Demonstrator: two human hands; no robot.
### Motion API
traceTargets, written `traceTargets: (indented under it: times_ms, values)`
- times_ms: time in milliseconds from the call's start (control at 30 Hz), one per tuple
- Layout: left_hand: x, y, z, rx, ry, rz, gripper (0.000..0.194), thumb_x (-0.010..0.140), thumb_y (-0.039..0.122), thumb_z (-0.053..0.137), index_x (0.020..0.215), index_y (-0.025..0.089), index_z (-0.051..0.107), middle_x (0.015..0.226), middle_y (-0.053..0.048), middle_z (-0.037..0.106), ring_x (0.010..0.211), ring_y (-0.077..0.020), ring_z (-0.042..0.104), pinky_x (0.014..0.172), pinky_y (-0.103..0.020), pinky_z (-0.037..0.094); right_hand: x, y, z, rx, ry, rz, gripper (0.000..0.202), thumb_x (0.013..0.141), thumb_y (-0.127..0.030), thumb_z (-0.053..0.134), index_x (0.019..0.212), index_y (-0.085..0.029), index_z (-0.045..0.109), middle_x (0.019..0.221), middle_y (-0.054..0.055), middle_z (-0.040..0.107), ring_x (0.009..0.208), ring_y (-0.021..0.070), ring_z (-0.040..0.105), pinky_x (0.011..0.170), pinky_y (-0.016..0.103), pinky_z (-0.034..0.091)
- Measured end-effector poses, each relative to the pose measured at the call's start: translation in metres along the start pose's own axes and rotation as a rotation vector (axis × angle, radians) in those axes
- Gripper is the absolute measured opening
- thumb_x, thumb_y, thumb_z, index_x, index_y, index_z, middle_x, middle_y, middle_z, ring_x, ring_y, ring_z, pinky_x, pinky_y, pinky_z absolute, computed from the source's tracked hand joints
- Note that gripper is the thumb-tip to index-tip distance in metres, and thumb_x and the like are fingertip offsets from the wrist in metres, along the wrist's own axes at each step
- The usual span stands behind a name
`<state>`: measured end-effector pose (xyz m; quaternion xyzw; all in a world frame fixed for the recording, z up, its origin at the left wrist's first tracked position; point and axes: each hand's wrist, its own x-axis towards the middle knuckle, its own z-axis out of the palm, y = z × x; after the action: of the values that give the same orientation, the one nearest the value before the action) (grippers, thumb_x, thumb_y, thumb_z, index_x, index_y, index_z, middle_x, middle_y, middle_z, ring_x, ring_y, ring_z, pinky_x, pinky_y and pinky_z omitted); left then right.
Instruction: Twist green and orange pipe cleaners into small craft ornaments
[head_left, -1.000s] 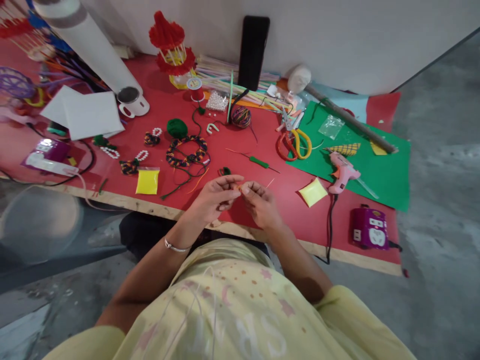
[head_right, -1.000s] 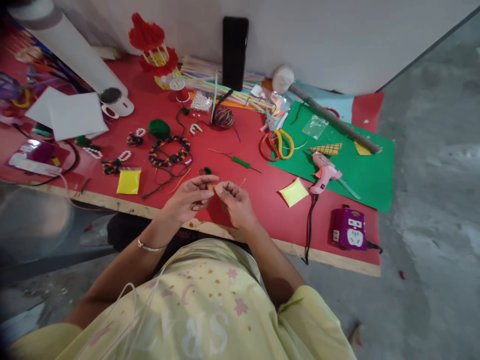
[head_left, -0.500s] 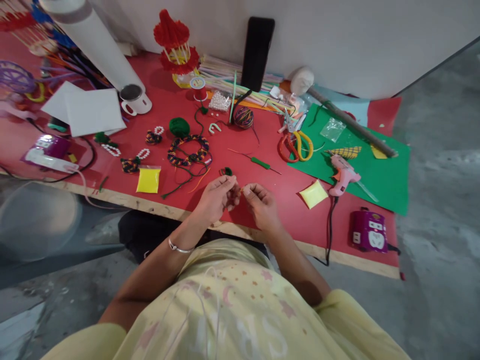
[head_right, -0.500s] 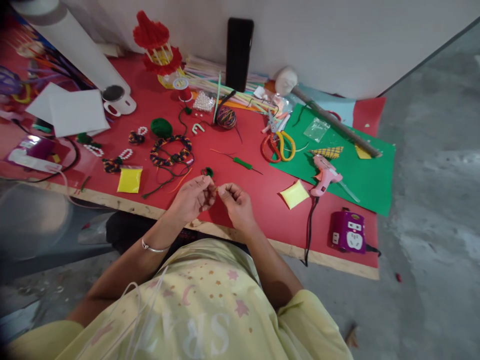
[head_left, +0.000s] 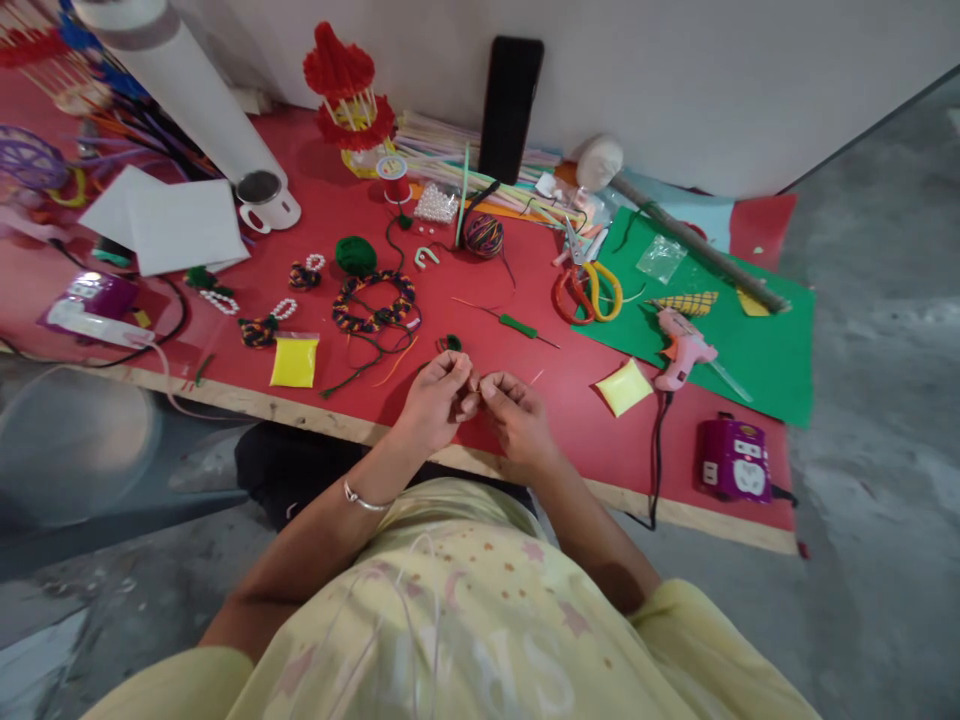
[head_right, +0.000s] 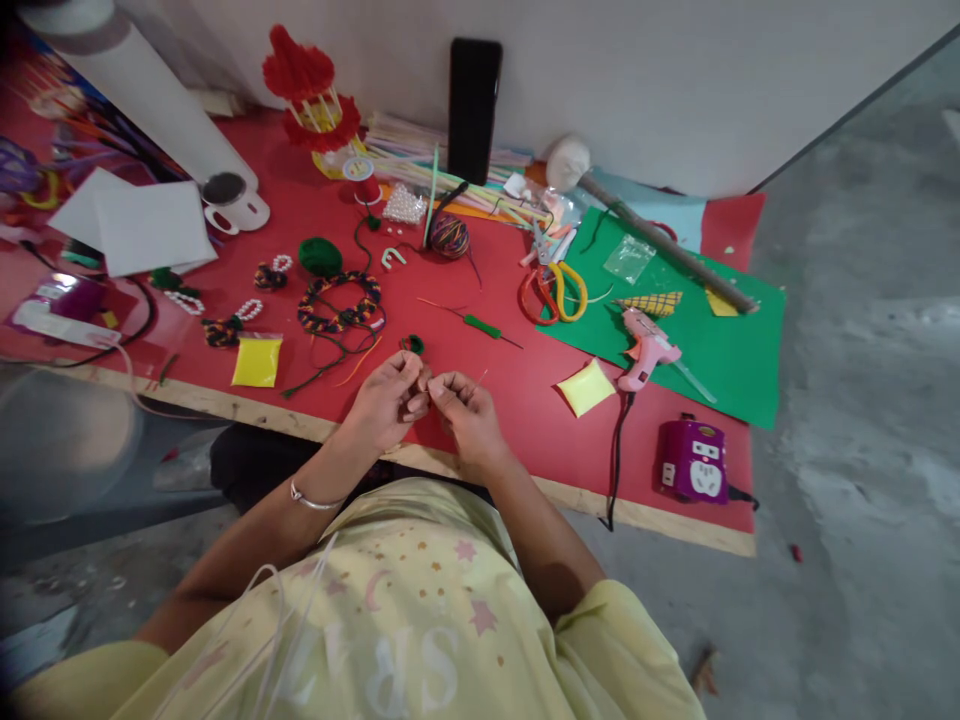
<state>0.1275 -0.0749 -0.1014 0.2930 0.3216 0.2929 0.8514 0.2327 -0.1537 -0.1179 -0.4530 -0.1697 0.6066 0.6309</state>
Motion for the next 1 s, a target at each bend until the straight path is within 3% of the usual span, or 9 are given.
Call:
traceTargets:
  times_ms: [100,200,333,500,700,867,1000]
  values:
    - [0.000,0.001,-0.002,-0.093,-0.053,-0.020,0.044,0.072,0.038,0.085,0.074,0.018,0.046,0.064,0.007,0.052,0.039,-0.0003,0.037,0.034,-0.012,0.023,0.000,-0.002,0.001,0.173,-0.071,0.140,0.032,0.076,-0.045,0.081,0.080,-0.021,0.061,0.048,-0.011,0.035,0.039,0.0039,0.017,0.036,0.016,0.019]
    - [-0.002,0.002,-0.006,-0.216,-0.050,-0.037,0.039,0.070,0.029,0.087,0.075,0.017,0.050,0.065,0.007,0.052,0.041,0.0010,0.036,0.034,-0.010,0.021,0.001,-0.002,0.001,0.239,-0.106,0.176,0.033,0.076,-0.042,0.082,0.077,-0.021,0.057,0.047,-0.014,0.022,0.039,0.0030,0.009,0.035,0.015,0.012]
    - [-0.004,0.005,-0.011,-0.314,-0.018,-0.047,0.029,0.068,0.022,0.085,0.085,0.017,0.061,0.067,0.006,0.053,0.045,0.0008,0.038,0.039,-0.009,0.029,0.000,-0.003,0.004,0.159,-0.102,0.135,0.035,0.076,-0.043,0.082,0.075,-0.020,0.056,0.049,-0.012,0.030,0.039,0.0024,0.013,0.035,0.015,0.013]
    - [-0.001,0.005,-0.018,-0.113,-0.127,-0.098,0.040,0.061,0.011,0.081,0.099,0.015,0.071,0.071,0.004,0.057,0.045,0.0005,0.036,0.039,-0.012,0.026,-0.002,-0.008,0.005,0.188,-0.050,0.099,0.036,0.076,-0.043,0.081,0.073,-0.021,0.053,0.049,-0.012,0.024,0.039,0.0029,0.012,0.034,0.016,0.013]
    - [0.001,0.003,-0.020,0.116,-0.094,-0.117,0.024,0.068,0.022,0.085,0.083,0.011,0.070,0.061,0.003,0.053,0.042,-0.0001,0.035,0.037,-0.013,0.020,0.000,-0.001,-0.004,0.341,-0.086,0.077,0.029,0.077,-0.037,0.082,0.079,-0.022,0.057,0.052,-0.012,0.024,0.043,0.0039,0.011,0.037,0.013,0.013]
    - [-0.001,0.005,-0.015,-0.101,-0.145,-0.147,0.029,0.068,0.021,0.085,0.072,0.013,0.057,0.067,0.003,0.053,0.046,0.0000,0.036,0.035,-0.009,0.023,0.001,0.000,-0.003,0.421,-0.152,0.137,0.028,0.077,-0.033,0.083,0.080,-0.022,0.058,0.053,-0.011,0.026,0.045,0.0045,0.011,0.038,0.012,0.015]
    - [-0.001,0.006,-0.016,-0.241,-0.127,-0.179,0.028,0.075,0.024,0.079,0.075,0.015,0.053,0.065,0.005,0.051,0.041,0.0001,0.029,0.031,-0.009,0.016,0.000,-0.003,0.003,0.462,-0.196,0.123,0.030,0.074,-0.032,0.085,0.078,-0.021,0.057,0.054,-0.011,0.026,0.046,0.0041,0.010,0.038,0.011,0.018]
